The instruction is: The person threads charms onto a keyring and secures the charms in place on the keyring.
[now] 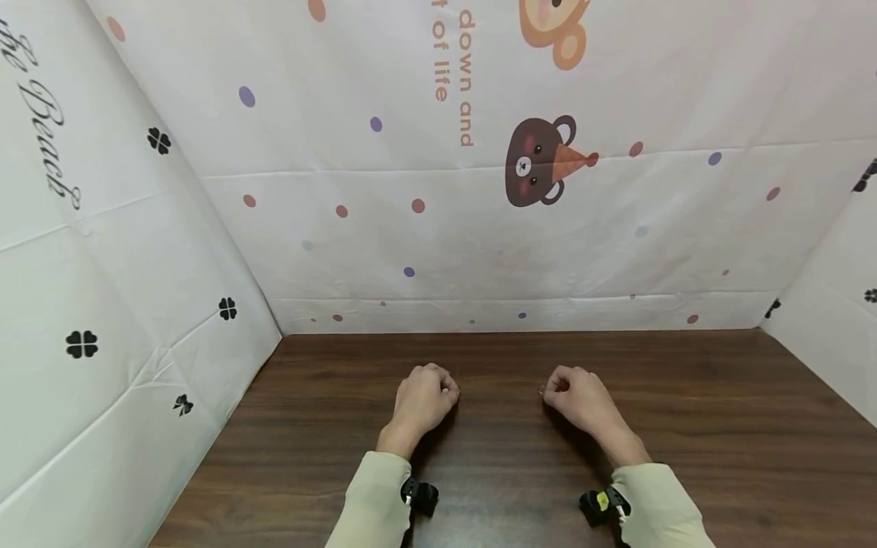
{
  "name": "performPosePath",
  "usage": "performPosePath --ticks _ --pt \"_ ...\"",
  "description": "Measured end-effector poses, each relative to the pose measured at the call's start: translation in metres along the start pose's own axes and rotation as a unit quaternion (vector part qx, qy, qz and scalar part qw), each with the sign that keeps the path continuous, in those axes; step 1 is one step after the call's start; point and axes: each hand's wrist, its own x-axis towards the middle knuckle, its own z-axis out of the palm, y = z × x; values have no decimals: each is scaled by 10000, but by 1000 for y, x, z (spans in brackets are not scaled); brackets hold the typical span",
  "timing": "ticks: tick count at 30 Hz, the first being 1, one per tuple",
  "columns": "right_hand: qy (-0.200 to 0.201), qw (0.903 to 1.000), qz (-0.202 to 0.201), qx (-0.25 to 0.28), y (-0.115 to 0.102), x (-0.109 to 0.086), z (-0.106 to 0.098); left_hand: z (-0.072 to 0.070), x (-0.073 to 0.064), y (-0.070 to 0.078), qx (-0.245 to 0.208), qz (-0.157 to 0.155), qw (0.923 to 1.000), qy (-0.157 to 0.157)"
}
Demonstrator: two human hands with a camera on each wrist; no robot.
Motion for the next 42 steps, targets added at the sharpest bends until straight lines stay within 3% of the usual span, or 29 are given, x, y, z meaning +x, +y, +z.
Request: performPosePath --ticks 6,13,18,21,28,37,42 --pt "252 9994 -105 215 -1 0 -3 -2 2 3 -876 -73 9961 65" --pt "215 9901 407 1323 -13 -1 -10 -6 6 10 -1267 249 9907 439" --pt "475 9906 109 1278 -21 -2 -17 -8 8 16 -1684 585 9830 439" --pt "607 9907 -127 1209 -27 -3 -21 -10 7 19 -1801 622 9807 440" --pt "635 9811 -410 1780 -43 -6 -24 -14 5 30 -2026 520 9766 491" --pt "211 9722 -814 2186 -56 -9 -18 -14 4 42 -2017 904 9703 982" --pt "209 9705 -1069 2150 -60 -10 -12 -14 2 46 -2032 1091 9650 1247"
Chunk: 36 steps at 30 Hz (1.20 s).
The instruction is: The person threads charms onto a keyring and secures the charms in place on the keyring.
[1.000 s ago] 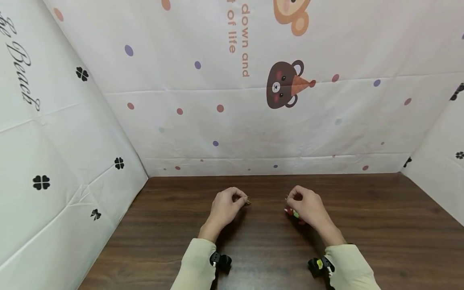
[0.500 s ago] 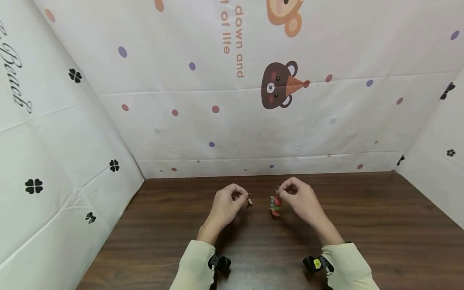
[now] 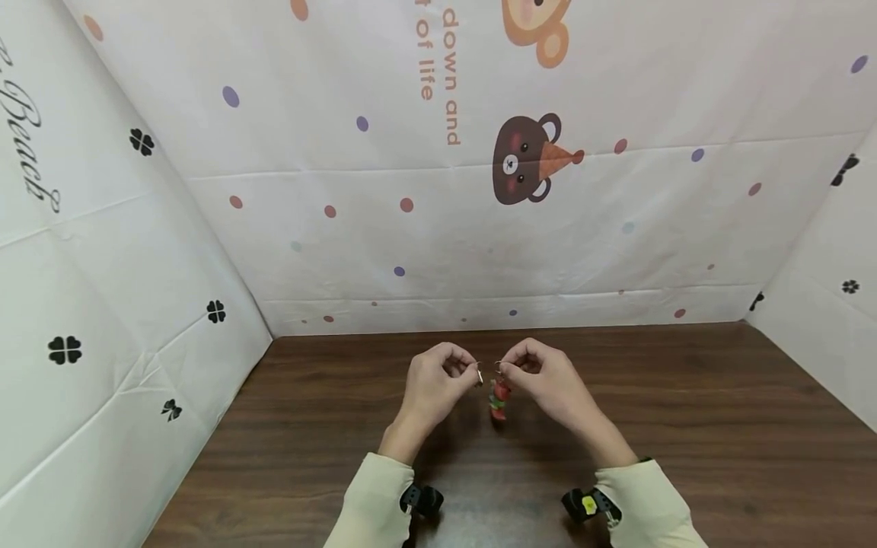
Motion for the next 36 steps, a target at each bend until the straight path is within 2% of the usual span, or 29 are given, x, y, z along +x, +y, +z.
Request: performPosePath --ticks 6,11,17,25,36 --pt "22 9999 -106 91 -1 0 8 3 0 4 23 312 9992 236" --pt "119 9996 -138 228 -3 -1 11 5 1 6 -313 531 9977 298" --pt "243 9989 -78 397 -5 -1 12 7 0 8 -679 530 9960 231" --pt "407 9973 -27 608 -6 0 13 7 0 10 -802 566 9951 132" --pt "518 9946 -291 847 -4 0 15 9 0 10 -1337 434 9900 125"
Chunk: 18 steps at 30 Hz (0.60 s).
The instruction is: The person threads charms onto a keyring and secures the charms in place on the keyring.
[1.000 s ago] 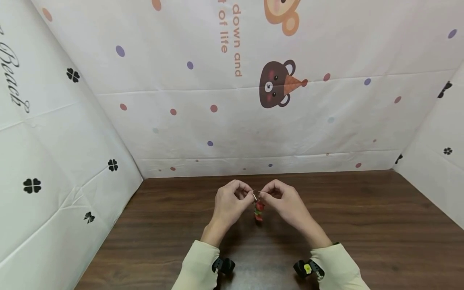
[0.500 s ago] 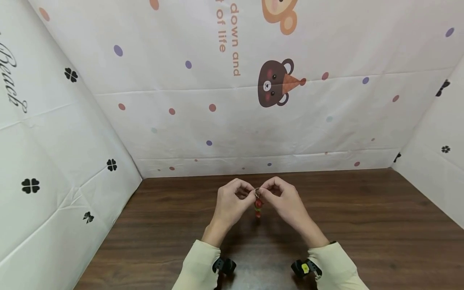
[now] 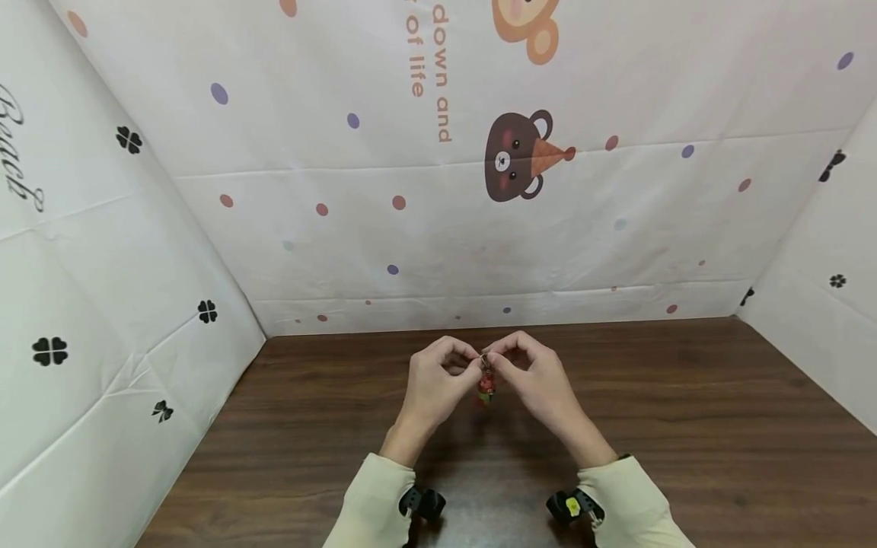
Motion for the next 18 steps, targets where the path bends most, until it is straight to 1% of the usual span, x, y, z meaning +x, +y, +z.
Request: performPosePath --ticks 3,5,11,18 --pt "-39 9999 -14 145 1 0 0 0 0 0 -169 -102 9998 -21" --pt "-21 9999 -41 134 2 -1 0 1 -1 0 -222 -188 9996 -27" --pt "93 9991 -270 -315 1 -1 -2 1 0 2 58 -291 9996 13" --pt "-23 9962 -462 -737 0 -1 -3 0 1 4 246 -274 9993 -89"
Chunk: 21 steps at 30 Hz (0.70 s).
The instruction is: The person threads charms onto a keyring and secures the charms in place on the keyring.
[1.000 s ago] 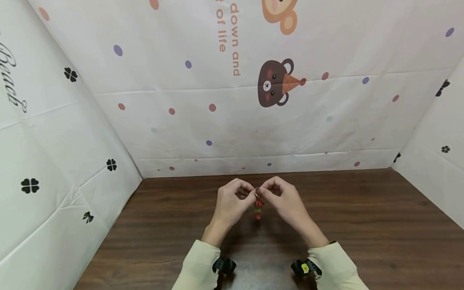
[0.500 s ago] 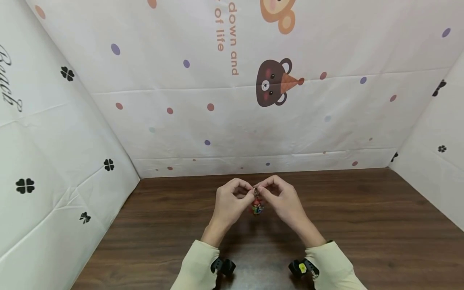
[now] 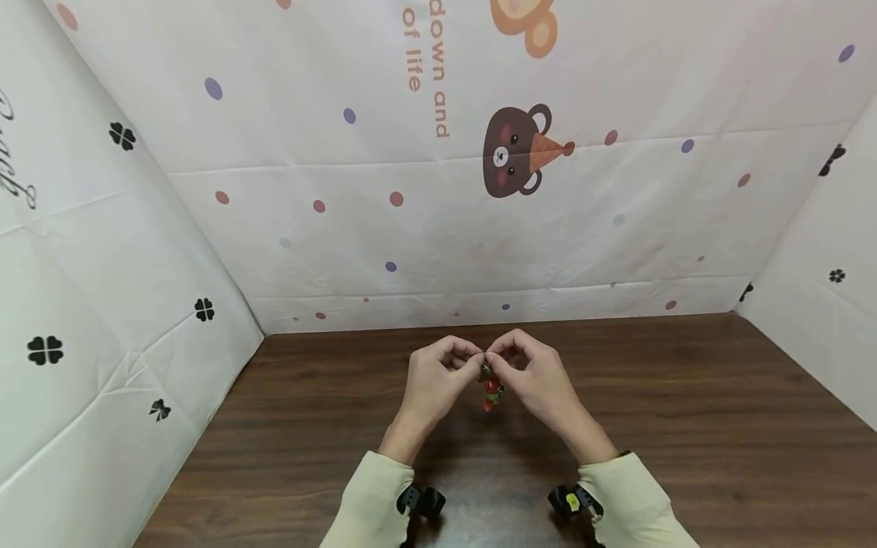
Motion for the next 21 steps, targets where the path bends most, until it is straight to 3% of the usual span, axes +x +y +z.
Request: performPosePath --ticks 10,21 --pt "2 10000 -30 -57 1 0 -1 -3 2 0 306 191 9992 -147" --pt "99 9983 40 570 1 1 -1 0 1 2 352 610 9974 170"
